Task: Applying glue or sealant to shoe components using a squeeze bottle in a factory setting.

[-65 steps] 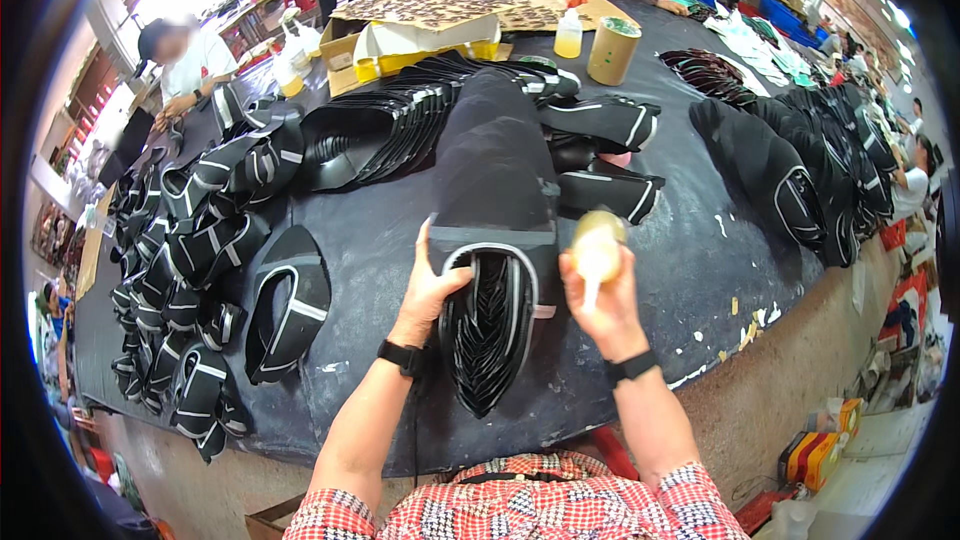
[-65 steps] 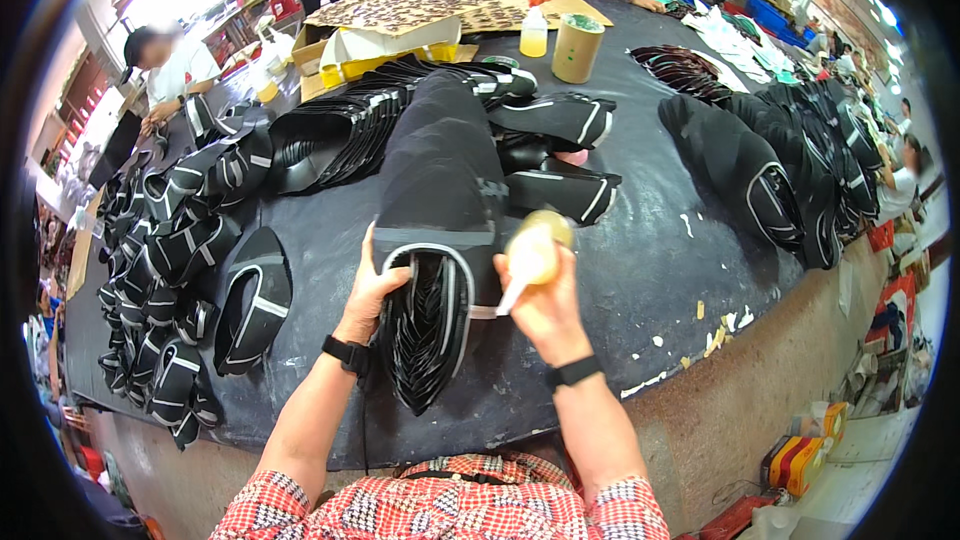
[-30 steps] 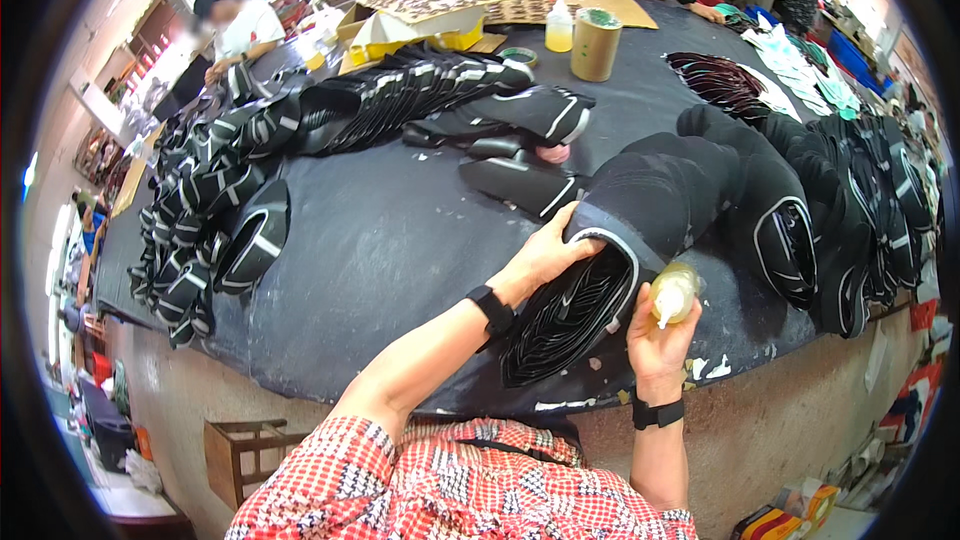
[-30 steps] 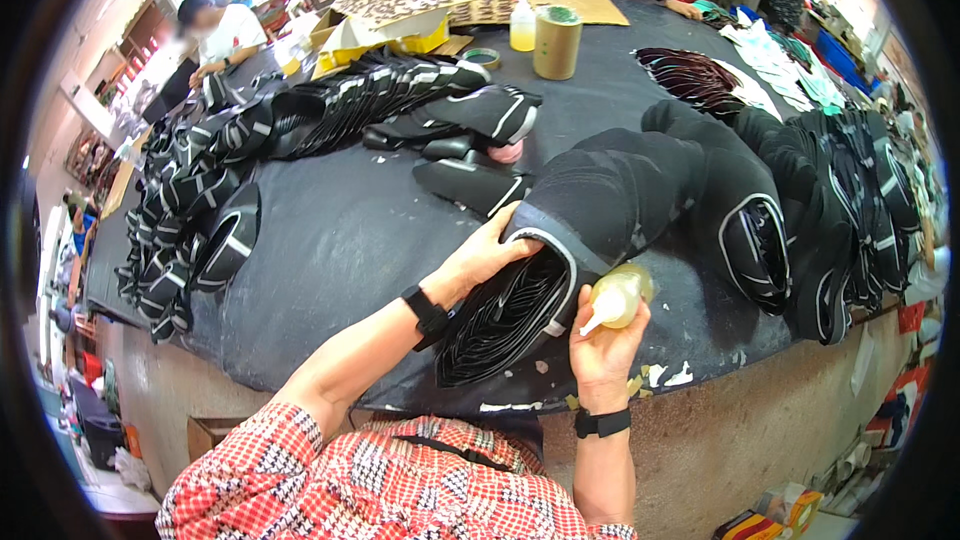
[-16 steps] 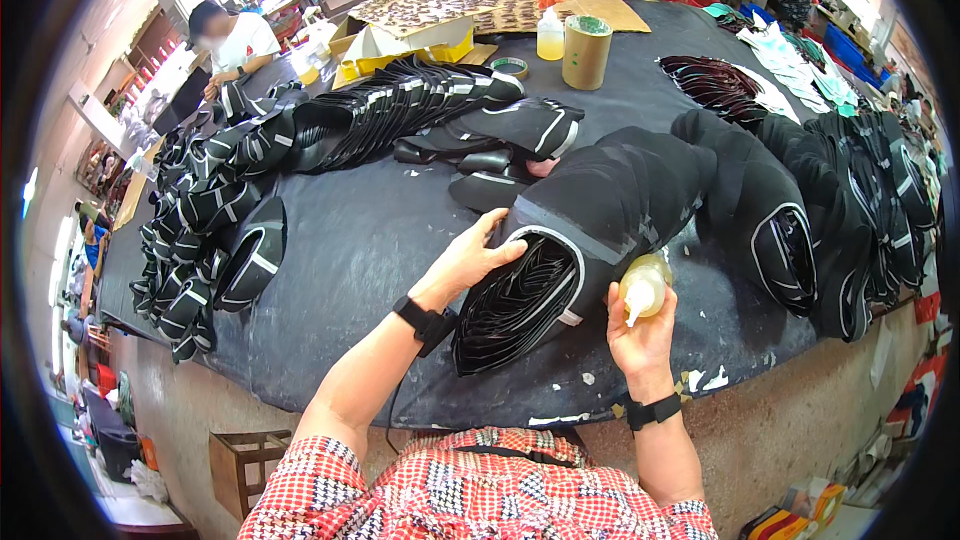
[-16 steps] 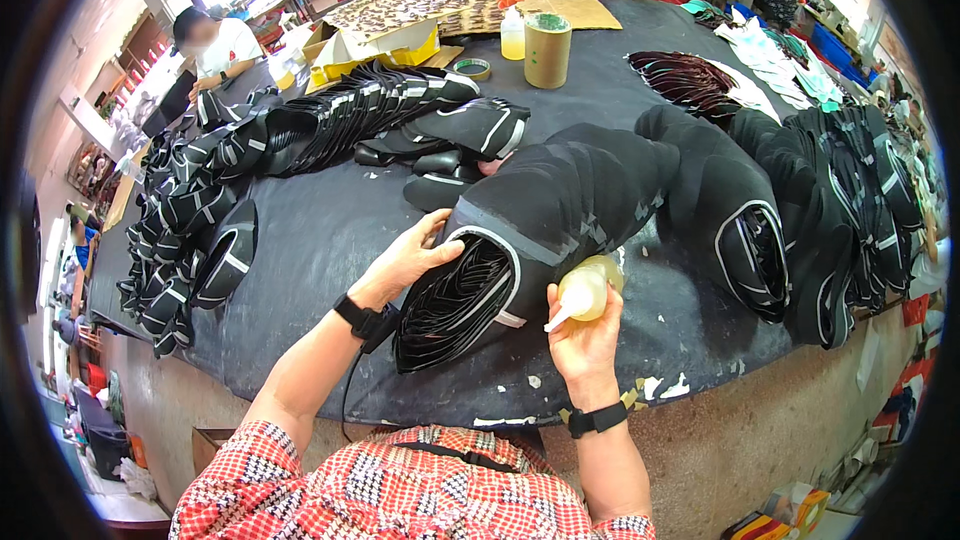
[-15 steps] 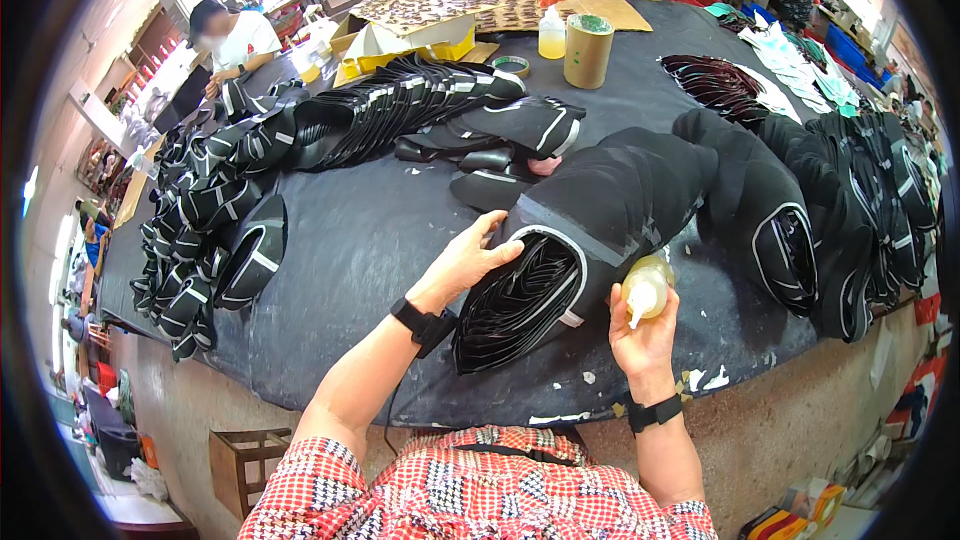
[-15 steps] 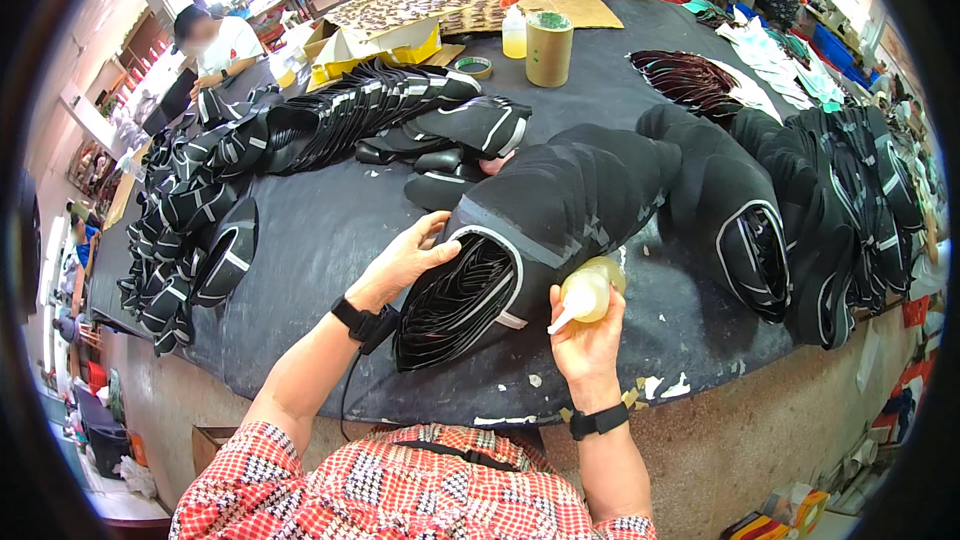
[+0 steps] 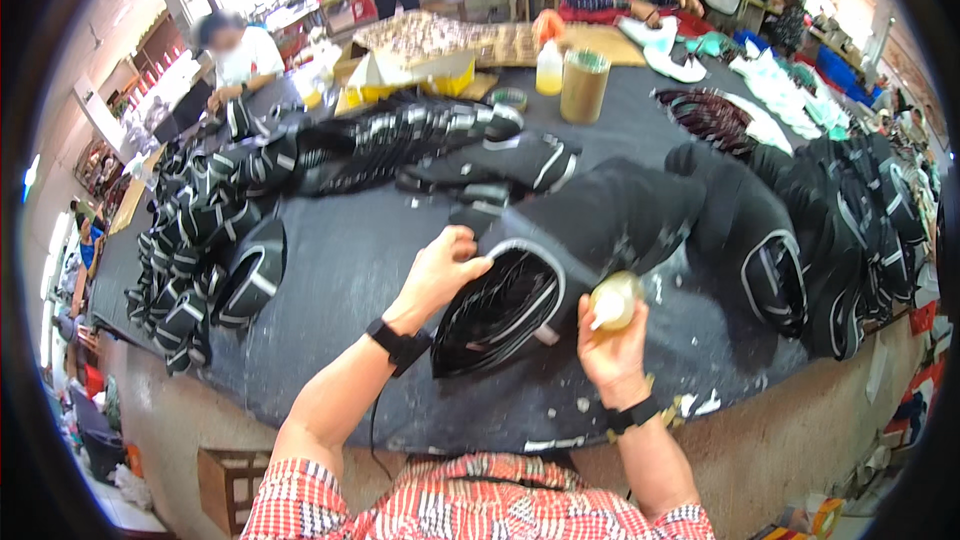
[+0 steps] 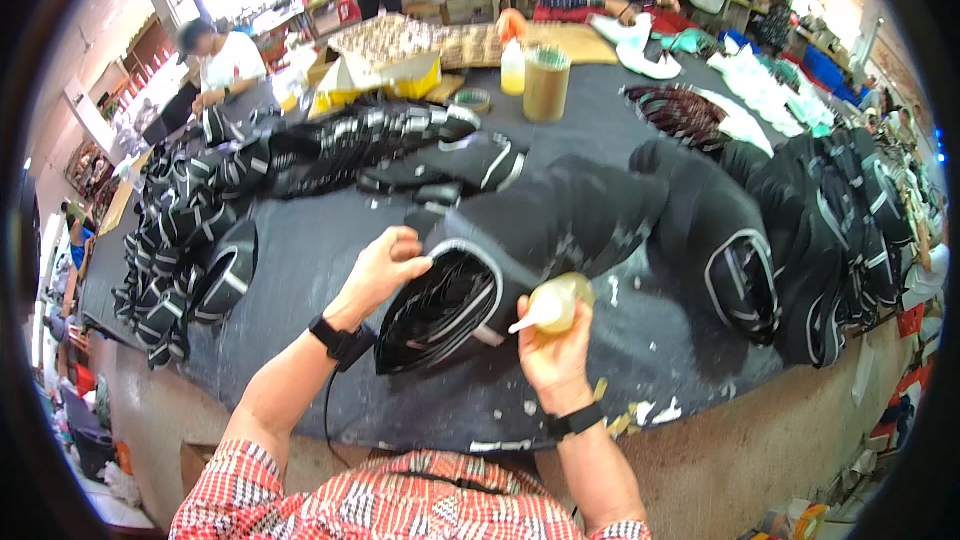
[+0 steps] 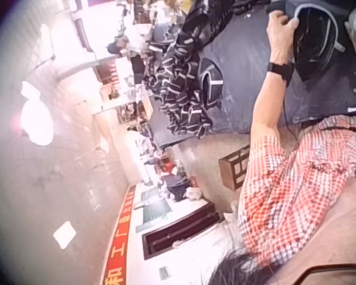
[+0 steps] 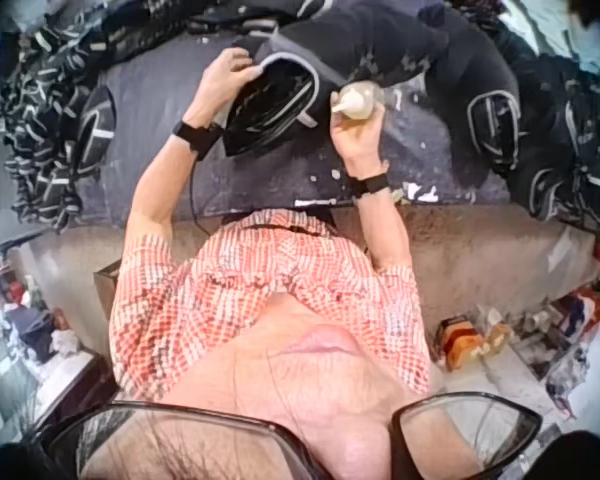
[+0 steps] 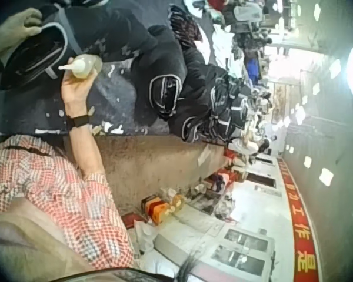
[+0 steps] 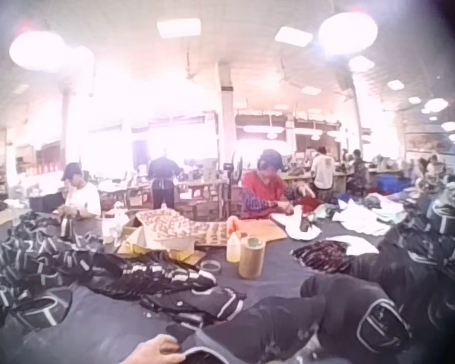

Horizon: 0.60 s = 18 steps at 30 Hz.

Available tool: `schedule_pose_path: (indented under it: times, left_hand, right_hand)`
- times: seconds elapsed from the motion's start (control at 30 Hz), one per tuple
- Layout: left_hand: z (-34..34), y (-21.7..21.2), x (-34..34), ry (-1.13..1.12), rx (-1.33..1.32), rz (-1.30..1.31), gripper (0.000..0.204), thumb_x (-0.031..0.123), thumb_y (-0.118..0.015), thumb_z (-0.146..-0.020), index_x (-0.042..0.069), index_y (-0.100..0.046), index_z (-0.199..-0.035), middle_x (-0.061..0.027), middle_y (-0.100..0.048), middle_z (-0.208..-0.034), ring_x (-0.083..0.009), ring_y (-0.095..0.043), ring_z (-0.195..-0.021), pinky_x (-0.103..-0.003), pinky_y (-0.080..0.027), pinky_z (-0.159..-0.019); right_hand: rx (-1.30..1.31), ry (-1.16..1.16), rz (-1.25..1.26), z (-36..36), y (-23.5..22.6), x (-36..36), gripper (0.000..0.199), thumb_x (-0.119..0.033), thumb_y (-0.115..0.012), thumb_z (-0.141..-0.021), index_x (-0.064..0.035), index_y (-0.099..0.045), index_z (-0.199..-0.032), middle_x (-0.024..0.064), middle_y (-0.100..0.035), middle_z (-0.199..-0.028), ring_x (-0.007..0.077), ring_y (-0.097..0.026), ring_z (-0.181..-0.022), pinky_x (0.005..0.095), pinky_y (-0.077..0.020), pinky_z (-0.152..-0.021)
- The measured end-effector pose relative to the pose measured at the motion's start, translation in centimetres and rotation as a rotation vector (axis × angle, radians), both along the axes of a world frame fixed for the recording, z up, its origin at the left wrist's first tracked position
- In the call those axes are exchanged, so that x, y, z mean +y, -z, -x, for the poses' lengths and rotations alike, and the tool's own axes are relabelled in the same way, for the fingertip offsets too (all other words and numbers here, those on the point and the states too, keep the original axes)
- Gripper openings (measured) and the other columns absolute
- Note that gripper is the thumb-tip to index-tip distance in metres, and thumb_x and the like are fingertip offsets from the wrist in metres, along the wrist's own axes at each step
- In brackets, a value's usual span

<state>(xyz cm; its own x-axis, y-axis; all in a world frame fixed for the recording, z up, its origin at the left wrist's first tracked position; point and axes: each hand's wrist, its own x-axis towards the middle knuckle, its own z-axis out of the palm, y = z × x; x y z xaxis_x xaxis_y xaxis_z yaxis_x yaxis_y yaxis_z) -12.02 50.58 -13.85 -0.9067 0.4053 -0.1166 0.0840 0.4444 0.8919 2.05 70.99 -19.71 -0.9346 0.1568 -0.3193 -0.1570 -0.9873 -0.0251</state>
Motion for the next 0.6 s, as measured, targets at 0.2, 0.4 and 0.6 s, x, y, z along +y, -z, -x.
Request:
schedule_pose_path:
  times: [0.2,0.4,0.6]
  left_hand:
    - [-0.7,3.8,-2.1,0.176,-0.302,-0.221,0.063,0.018,-0.067,-0.072,-0.009,-0.034,-0.119,-0.0222,-0.047,-0.115,-0.0254,-0.045,-0.108,-0.032,-0.037,-0.09]
    - [-3.1,3.1,-1.8,0.172,-0.308,-0.219,0.059,0.015,-0.064,-0.076,-0.009,-0.034,-0.12,-0.0203,-0.042,-0.121,-0.0236,-0.042,-0.112,-0.032,-0.032,-0.095]
    - [-3.7,3.5,-1.5,-0.03,-0.369,-0.338,0.041,0.009,-0.063,-0.074,-0.005,-0.042,-0.106,-0.0119,-0.053,-0.095,-0.0164,-0.053,-0.086,-0.027,-0.044,-0.076]
  right_hand:
    - [-0.029,-0.045,0.024,-1.3,1.7,0.1,0.028,-0.036,-0.053,-0.077,-0.0106,-0.06,-0.087,0.0039,-0.062,-0.083,0.0259,-0.058,-0.084,0.0303,-0.0534,-0.062]
    - [-0.098,-0.012,-0.001,-2.0,1.2,0.7,0.027,-0.035,-0.054,-0.076,-0.011,-0.058,-0.088,0.0047,-0.061,-0.083,0.0246,-0.059,-0.078,0.0336,-0.0515,-0.068]
    - [-0.047,-0.038,0.03,-0.9,0.9,0.8,0.028,-0.033,-0.053,-0.078,-0.0089,-0.055,-0.092,0.0057,-0.06,-0.086,0.0231,-0.058,-0.08,0.0351,-0.05,-0.074]
